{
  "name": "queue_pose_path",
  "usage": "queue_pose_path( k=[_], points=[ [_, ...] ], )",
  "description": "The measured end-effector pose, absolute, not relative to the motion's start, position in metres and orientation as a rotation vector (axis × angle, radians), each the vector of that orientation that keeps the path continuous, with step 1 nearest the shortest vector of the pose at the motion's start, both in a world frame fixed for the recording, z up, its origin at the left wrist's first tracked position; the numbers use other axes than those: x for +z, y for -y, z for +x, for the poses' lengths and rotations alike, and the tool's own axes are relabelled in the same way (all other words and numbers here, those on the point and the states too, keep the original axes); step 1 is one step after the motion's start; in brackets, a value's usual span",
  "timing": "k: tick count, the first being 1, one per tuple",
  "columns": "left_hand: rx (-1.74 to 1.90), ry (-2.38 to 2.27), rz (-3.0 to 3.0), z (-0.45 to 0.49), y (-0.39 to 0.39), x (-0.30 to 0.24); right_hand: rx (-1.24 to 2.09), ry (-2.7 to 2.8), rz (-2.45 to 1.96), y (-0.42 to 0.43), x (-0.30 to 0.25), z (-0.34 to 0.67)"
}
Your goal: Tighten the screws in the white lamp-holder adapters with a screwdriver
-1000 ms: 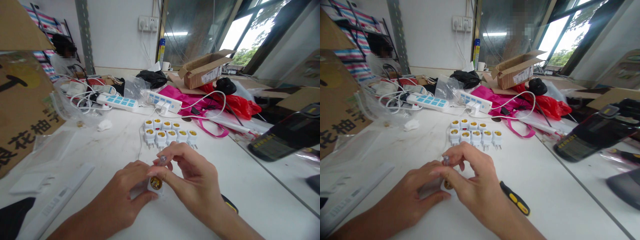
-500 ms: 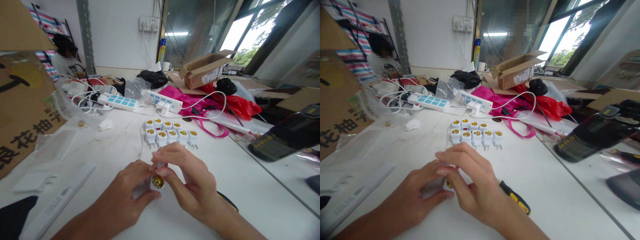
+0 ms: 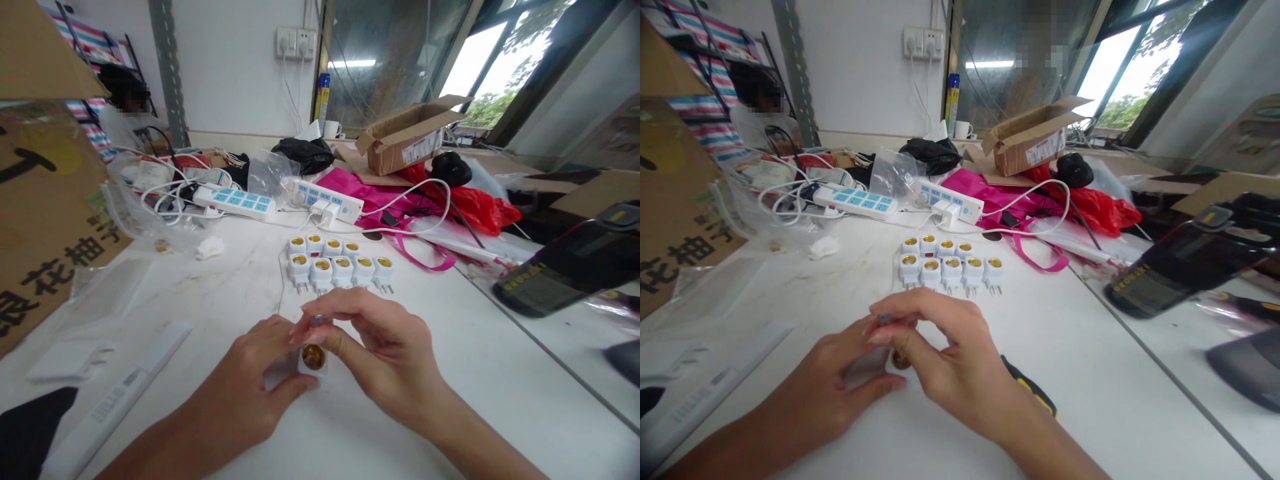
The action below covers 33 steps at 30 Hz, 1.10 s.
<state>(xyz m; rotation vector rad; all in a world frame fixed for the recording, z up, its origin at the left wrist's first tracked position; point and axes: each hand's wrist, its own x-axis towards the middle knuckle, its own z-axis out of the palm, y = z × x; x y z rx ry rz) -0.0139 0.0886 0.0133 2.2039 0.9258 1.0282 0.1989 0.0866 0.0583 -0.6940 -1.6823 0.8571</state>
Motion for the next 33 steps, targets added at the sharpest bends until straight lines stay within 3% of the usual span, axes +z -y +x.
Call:
queue_pose_path(
  k=[33],
  points=[
    [1.124,-0.958,2.293,-0.014,-0.089,0.019,0.525,1.649,-0.703,-0.094,0.045,0.208]
  ],
)
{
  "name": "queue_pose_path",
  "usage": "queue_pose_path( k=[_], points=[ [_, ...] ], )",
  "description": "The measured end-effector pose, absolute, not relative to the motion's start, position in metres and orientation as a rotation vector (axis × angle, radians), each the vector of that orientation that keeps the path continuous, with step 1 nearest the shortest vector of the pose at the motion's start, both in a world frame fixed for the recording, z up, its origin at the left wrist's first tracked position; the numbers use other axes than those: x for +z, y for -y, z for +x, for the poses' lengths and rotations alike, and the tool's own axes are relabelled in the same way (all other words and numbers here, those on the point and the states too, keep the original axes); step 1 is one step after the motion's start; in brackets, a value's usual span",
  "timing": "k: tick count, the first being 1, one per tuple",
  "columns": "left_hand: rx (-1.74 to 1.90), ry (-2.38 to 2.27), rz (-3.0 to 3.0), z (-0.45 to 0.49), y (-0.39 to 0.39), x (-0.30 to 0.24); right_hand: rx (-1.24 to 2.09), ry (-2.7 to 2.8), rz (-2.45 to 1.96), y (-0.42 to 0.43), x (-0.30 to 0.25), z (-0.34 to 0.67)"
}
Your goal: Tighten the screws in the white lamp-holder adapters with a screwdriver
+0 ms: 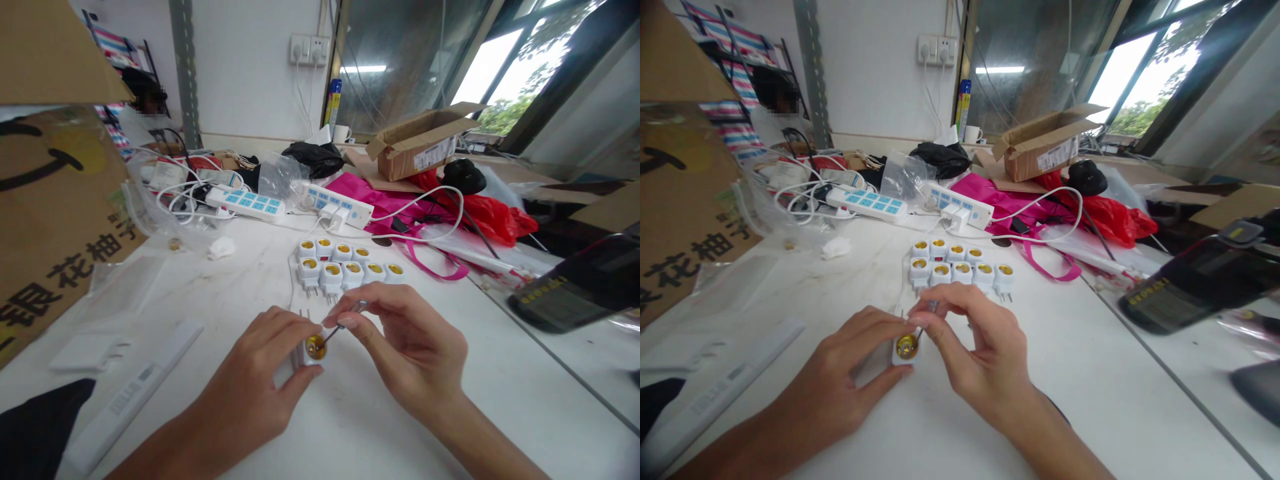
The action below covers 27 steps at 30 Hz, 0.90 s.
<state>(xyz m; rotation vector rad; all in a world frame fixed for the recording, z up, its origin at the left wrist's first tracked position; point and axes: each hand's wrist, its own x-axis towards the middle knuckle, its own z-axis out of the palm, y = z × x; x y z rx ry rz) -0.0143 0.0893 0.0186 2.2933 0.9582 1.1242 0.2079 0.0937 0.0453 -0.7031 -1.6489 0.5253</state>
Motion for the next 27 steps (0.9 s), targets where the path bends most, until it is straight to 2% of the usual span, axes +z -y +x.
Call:
queue_pose_path(
  k=[27],
  points=[
    [1.12,-0.973,2.231,-0.014,-0.0911,0.0168,0.478,1.741,-0.665,-0.0926,0.0431,0.2098]
  ],
)
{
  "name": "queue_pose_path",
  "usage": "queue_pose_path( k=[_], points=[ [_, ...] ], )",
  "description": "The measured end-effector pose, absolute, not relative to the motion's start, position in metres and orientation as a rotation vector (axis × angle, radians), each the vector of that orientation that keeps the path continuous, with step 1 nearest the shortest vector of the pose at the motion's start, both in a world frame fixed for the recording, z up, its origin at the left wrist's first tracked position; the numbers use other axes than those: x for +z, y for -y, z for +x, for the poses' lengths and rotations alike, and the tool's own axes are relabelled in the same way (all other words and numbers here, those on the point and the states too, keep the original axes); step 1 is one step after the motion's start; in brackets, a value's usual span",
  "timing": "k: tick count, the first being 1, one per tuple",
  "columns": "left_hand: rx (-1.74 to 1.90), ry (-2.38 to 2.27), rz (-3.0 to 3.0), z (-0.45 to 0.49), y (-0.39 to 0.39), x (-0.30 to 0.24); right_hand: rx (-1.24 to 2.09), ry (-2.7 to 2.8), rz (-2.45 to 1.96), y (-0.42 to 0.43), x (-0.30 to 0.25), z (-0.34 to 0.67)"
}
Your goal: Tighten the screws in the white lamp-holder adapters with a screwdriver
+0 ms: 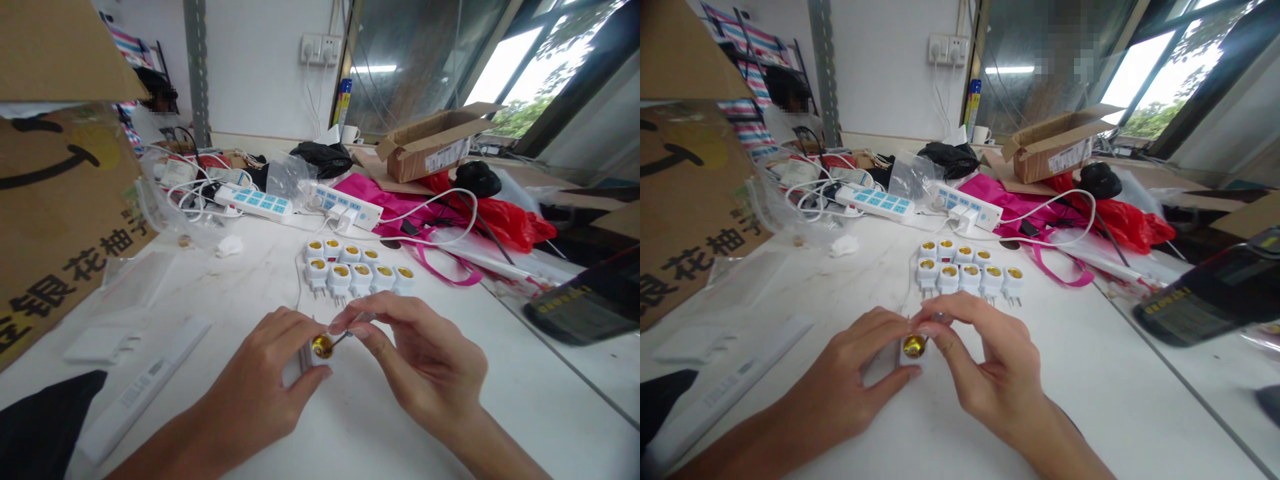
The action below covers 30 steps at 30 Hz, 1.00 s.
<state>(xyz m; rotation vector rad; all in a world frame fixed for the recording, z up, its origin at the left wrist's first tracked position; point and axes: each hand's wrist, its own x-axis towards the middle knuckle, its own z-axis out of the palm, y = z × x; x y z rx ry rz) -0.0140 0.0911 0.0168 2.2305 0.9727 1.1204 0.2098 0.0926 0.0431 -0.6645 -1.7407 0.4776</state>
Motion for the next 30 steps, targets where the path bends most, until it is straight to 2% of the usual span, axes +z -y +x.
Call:
queue_pose_path(
  k=[30],
  points=[
    [1.117,-0.945,2.317,-0.0107,-0.0855,0.0181,0.39,1.836,-0.59,-0.0974,0.0487,0.2074]
  ],
)
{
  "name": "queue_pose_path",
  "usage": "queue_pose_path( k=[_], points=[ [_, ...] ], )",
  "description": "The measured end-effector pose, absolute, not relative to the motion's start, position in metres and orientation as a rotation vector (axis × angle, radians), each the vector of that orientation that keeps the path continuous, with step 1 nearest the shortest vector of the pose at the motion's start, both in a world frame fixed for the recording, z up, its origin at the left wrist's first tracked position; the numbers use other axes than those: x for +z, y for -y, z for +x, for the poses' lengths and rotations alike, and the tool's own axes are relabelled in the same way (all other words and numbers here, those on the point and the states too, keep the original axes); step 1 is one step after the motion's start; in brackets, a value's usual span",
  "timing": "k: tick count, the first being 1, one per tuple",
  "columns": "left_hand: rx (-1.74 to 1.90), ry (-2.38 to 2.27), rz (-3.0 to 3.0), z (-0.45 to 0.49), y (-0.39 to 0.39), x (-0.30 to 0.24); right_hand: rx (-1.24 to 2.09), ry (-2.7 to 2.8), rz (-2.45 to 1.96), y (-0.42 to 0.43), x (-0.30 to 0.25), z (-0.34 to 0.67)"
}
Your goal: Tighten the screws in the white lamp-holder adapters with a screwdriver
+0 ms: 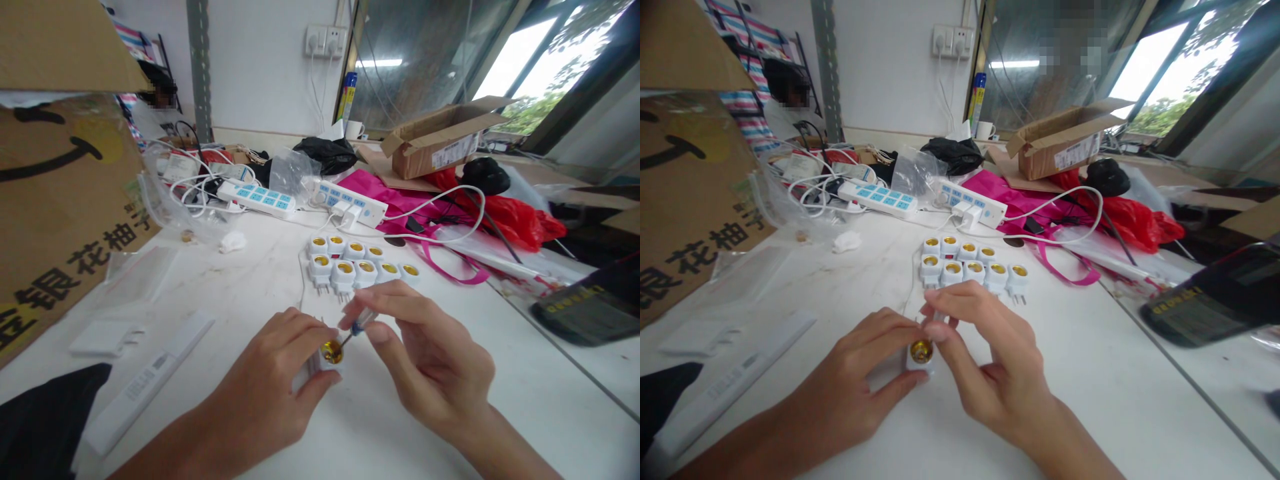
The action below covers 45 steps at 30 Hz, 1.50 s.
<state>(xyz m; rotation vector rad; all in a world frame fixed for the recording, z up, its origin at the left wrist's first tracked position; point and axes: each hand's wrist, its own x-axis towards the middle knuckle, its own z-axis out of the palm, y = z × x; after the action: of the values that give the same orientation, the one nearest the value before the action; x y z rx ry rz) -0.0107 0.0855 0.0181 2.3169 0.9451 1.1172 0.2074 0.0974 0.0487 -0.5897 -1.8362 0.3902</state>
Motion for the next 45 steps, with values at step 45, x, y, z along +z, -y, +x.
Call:
queue_pose_path(
  k=[45],
  points=[
    [1.072,-0.924,2.33,-0.0111,-0.0861,0.0214,0.387,1.79,-0.645,-0.0993,0.0492,0.2073]
  ],
)
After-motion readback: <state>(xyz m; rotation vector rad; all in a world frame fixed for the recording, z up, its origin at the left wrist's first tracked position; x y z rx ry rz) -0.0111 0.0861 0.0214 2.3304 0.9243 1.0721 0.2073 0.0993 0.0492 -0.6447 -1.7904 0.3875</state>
